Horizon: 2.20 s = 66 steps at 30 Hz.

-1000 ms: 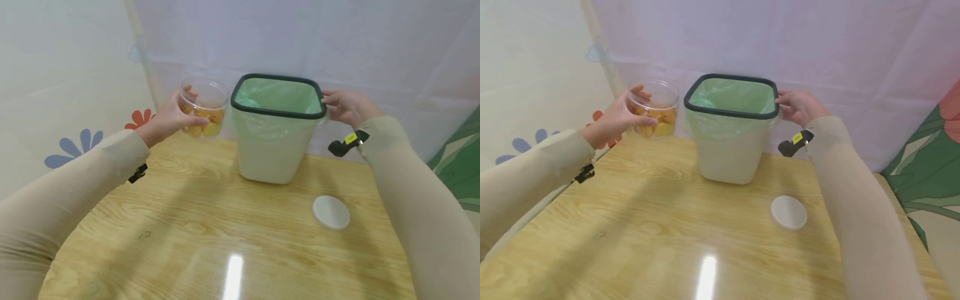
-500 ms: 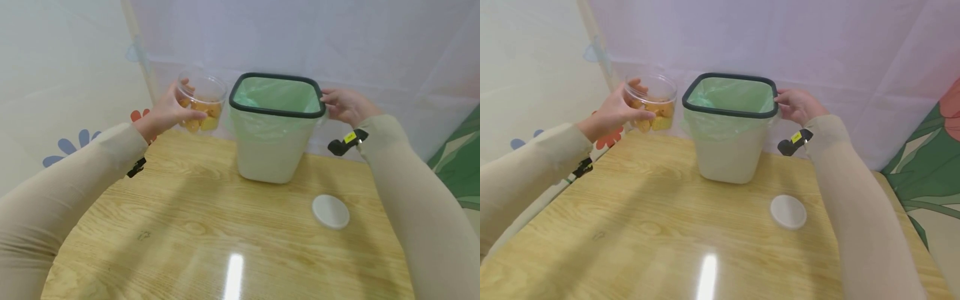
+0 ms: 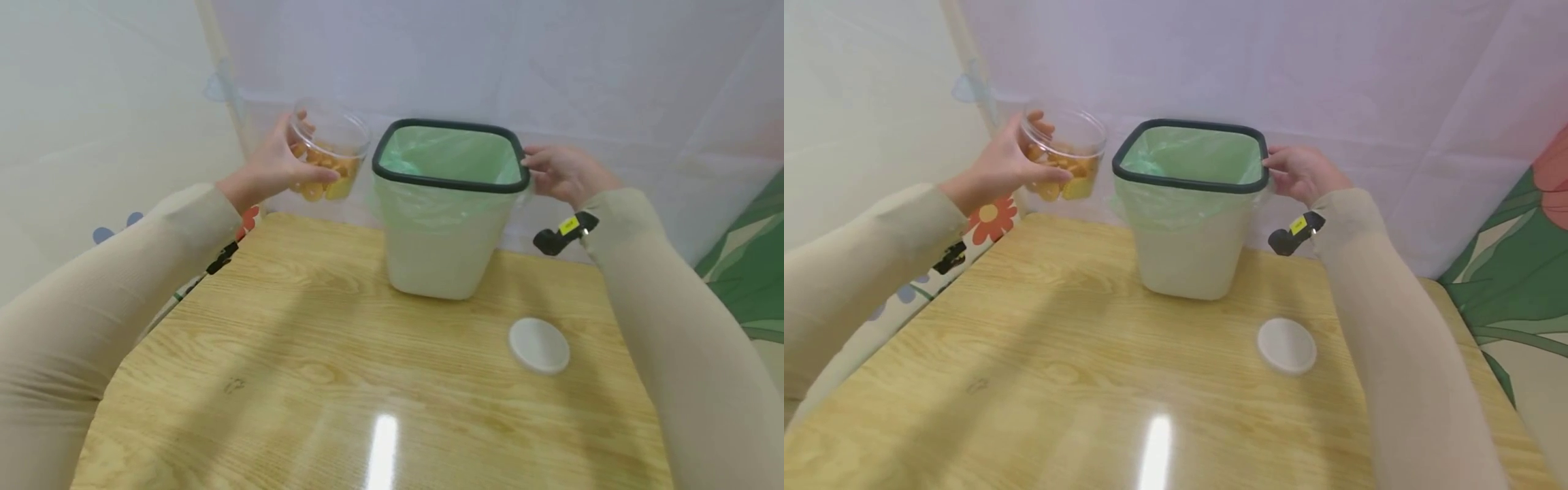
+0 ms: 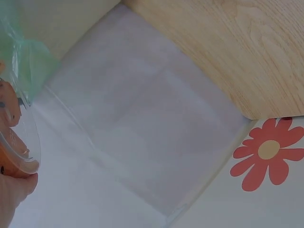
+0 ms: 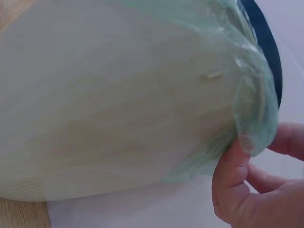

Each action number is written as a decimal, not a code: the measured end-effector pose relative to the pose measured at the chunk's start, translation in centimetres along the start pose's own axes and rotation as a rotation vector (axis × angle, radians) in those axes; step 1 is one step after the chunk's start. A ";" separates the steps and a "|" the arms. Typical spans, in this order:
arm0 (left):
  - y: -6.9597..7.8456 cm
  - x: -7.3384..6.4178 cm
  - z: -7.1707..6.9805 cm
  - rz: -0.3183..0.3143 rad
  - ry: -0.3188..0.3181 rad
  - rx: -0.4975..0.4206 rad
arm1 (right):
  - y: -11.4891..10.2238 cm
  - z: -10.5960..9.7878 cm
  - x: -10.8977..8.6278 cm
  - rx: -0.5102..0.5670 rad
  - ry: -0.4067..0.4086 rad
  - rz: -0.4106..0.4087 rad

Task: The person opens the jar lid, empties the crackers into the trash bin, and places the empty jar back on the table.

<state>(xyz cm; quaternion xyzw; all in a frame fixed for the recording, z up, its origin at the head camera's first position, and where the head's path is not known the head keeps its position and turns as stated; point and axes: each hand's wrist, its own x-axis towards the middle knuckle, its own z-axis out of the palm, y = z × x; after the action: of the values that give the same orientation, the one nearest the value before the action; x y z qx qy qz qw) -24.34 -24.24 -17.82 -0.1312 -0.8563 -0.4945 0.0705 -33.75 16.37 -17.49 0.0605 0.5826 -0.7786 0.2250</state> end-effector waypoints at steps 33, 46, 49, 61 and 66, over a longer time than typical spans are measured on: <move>4.1 2.9 1.1 0.243 0.104 0.436 | 0.0 0.3 0.1 -0.037 0.000 -0.013; 5.6 4.1 1.5 0.288 0.075 0.730 | 0.0 0.2 0.0 -0.047 0.012 -0.014; 5.9 4.4 1.7 0.320 0.061 0.814 | 0.0 0.2 -0.1 -0.046 0.016 -0.016; 6.6 4.9 2.9 0.387 -0.001 1.022 | 0.2 0.7 -0.5 -0.050 0.036 -0.012; 6.9 5.0 3.4 0.445 -0.004 1.129 | 0.2 0.8 -0.4 -0.051 0.038 -0.008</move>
<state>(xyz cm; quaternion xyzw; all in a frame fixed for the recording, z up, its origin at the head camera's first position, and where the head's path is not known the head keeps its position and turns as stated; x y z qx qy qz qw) -27.07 -17.23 -12.54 -0.2504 -0.9385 0.0632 0.2291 -33.17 15.72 -17.27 0.0673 0.6066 -0.7633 0.2120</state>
